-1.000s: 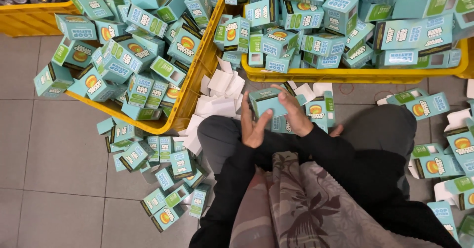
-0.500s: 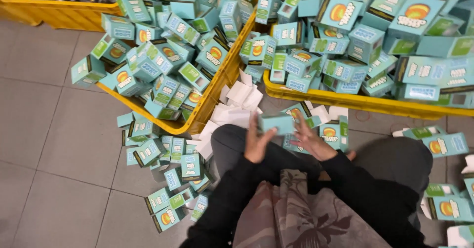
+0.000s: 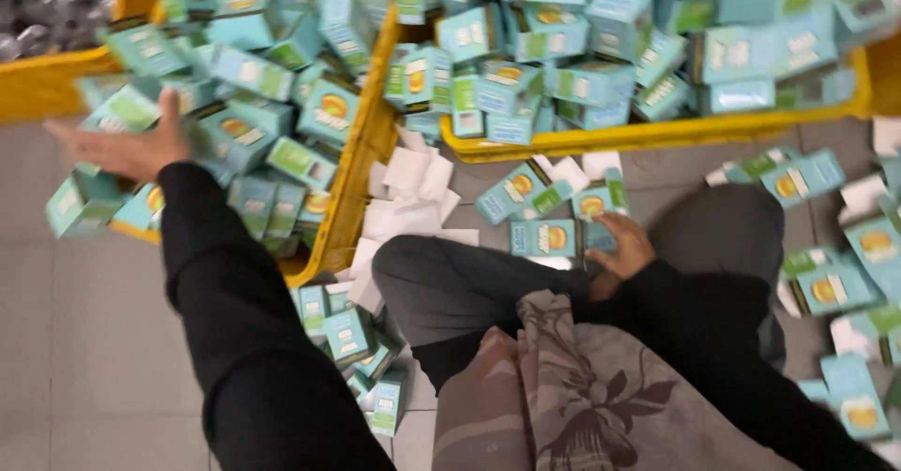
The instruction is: Folding small cardboard boxes and inserting paper slips into them while sitting on the floor.
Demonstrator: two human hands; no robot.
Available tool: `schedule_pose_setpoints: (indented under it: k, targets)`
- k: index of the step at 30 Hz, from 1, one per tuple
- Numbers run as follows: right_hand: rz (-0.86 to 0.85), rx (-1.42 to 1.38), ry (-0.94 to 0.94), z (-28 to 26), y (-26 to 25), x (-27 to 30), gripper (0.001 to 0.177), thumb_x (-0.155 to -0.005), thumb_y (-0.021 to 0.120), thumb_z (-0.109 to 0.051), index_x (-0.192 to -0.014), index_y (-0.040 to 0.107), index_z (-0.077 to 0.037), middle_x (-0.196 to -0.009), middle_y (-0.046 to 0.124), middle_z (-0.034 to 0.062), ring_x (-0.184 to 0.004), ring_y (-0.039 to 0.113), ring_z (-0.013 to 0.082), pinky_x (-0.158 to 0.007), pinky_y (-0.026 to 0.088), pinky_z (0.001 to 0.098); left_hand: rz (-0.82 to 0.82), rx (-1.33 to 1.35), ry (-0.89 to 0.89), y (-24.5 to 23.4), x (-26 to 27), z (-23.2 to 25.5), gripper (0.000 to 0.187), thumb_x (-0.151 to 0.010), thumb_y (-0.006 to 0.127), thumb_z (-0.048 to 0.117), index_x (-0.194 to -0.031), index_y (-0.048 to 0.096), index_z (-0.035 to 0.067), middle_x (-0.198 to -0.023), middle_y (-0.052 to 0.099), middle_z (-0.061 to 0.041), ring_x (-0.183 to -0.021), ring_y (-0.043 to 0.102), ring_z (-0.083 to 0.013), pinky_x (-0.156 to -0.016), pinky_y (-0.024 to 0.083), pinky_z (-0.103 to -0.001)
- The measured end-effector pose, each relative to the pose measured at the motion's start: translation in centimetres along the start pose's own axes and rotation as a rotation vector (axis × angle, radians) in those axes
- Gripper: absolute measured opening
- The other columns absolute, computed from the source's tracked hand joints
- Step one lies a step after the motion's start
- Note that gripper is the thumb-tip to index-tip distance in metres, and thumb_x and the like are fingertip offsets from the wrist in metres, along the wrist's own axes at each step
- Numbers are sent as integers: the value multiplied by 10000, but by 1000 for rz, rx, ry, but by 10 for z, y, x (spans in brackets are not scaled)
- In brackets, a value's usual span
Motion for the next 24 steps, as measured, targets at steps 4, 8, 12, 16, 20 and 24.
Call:
schedule_pose_setpoints:
  k: [4, 8, 12, 16, 20, 24]
  targets:
    - [-93, 336, 43, 36, 23, 4, 978, -608, 862, -246, -1500, 492, -92, -1552, 451, 225, -1422, 420, 422, -1162, 363, 499, -131, -247, -87, 36, 3, -13, 1718, -1058, 1165, 1150, -1683, -52, 111, -1768, 109, -144, -1653, 335, -342, -1281, 352, -571]
    - [-142, 386, -11, -5, 26, -27, 966, -667, 824, -251, -1526, 435, -40, -1604, 380, 206, -1465, 349, 416, -1121, 390, 498, 11, 112, 77, -50, 43, 88, 1188, -1109, 1047, 617, -1683, 113, 159, -1759, 184, -98, -1699, 308, -334, -1412, 177, -610]
    - [-64, 290, -31, -34, 31, -62, 690, -816, 729, -215, -1433, 513, 5, -1541, 431, 236, -1400, 412, 434, -1146, 351, 512, 74, 575, 299, -123, 154, 192, 1181, -973, 918, 263, -1714, -2, 281, -1811, 112, -3, -1748, 204, -238, -1521, 200, -517]
    - [-68, 347, 152, -12, 60, -91, 708, -804, 811, -367, -1403, 593, -60, -1400, 545, 168, -1278, 503, 422, -978, 447, 568, -168, 863, 280, -156, 282, 258, 1016, -839, 1000, 298, -1575, 360, 14, -1573, 343, -230, -1498, 362, -430, -1269, 263, -577]
    - [-71, 441, 253, 23, 95, -102, 446, -794, 834, -359, -1174, 730, -152, -1266, 531, 49, -1257, 403, 327, -1003, 337, 571, -365, 905, 106, -139, 394, 260, 747, -665, 996, 107, -1312, 638, 12, -1460, 464, -241, -1396, 482, -475, -1196, 369, -584]
    - [84, 344, 82, -15, 58, -97, 156, -862, 808, -259, -1010, 759, -248, -1144, 595, -29, -1165, 512, 296, -1013, 362, 580, -547, 936, 105, -176, 412, 289, 537, -795, 893, 113, -1268, 647, 42, -1436, 536, -228, -1380, 510, -494, -1156, 368, -624]
Point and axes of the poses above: each hand's wrist, its own x-axis away from the middle knuckle, its own y-axis out of the palm, z = x × y, the point moved 8 cm from there along -x, towards the middle knuckle
